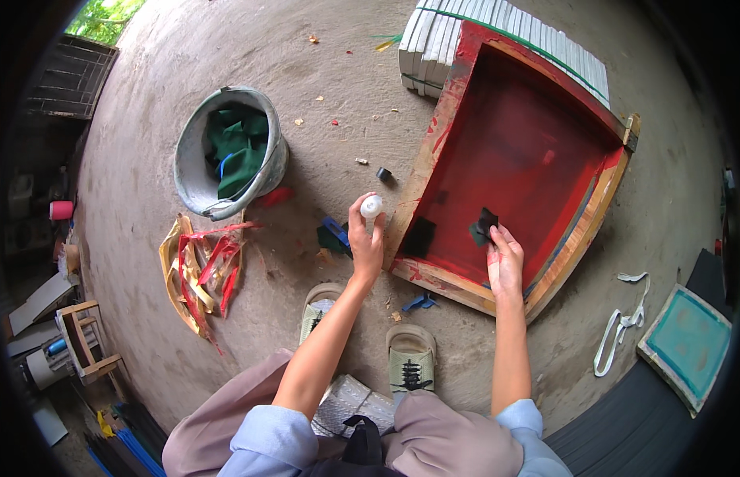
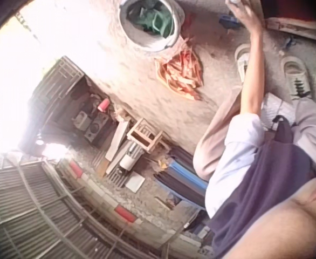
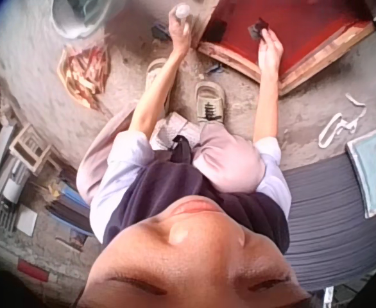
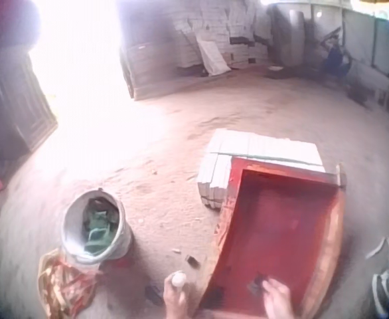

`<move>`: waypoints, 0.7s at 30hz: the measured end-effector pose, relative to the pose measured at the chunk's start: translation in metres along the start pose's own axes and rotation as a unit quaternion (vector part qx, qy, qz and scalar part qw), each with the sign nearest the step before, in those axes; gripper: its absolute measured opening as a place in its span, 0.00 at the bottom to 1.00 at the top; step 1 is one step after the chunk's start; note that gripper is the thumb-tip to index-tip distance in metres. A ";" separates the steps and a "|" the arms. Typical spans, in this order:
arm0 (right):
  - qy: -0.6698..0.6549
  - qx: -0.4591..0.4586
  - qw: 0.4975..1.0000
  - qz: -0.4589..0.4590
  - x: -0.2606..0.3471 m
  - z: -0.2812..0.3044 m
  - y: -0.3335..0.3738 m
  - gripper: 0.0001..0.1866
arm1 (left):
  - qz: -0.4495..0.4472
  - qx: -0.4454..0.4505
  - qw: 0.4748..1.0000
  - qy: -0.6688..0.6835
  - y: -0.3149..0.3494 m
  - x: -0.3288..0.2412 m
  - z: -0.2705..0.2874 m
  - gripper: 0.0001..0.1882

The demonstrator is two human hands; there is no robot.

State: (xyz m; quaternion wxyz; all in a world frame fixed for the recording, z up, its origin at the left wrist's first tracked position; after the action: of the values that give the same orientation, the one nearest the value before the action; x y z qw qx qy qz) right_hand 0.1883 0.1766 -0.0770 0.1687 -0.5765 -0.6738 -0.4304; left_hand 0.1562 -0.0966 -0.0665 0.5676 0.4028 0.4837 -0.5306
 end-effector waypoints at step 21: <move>0.798 -0.137 0.536 0.241 0.062 0.002 -0.025 0.27 | -0.245 0.186 0.901 -0.306 0.010 -0.040 -0.060 0.26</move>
State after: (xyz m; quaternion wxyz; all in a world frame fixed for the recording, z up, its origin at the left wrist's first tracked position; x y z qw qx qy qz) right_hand 0.1486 0.2187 -0.0430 0.6525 -0.1510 -0.0287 -0.7420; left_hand 0.1601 -0.0288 -0.0405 0.4545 0.1880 0.2625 -0.8302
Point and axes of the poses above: each hand's wrist, its own y-axis away from the middle knuckle, its own z-axis out of the back of the hand, x = y × z, the point moved 6 cm from there along -y, towards the middle knuckle, and after that the axes turned 11 degrees about x, right-handed, at the moved point
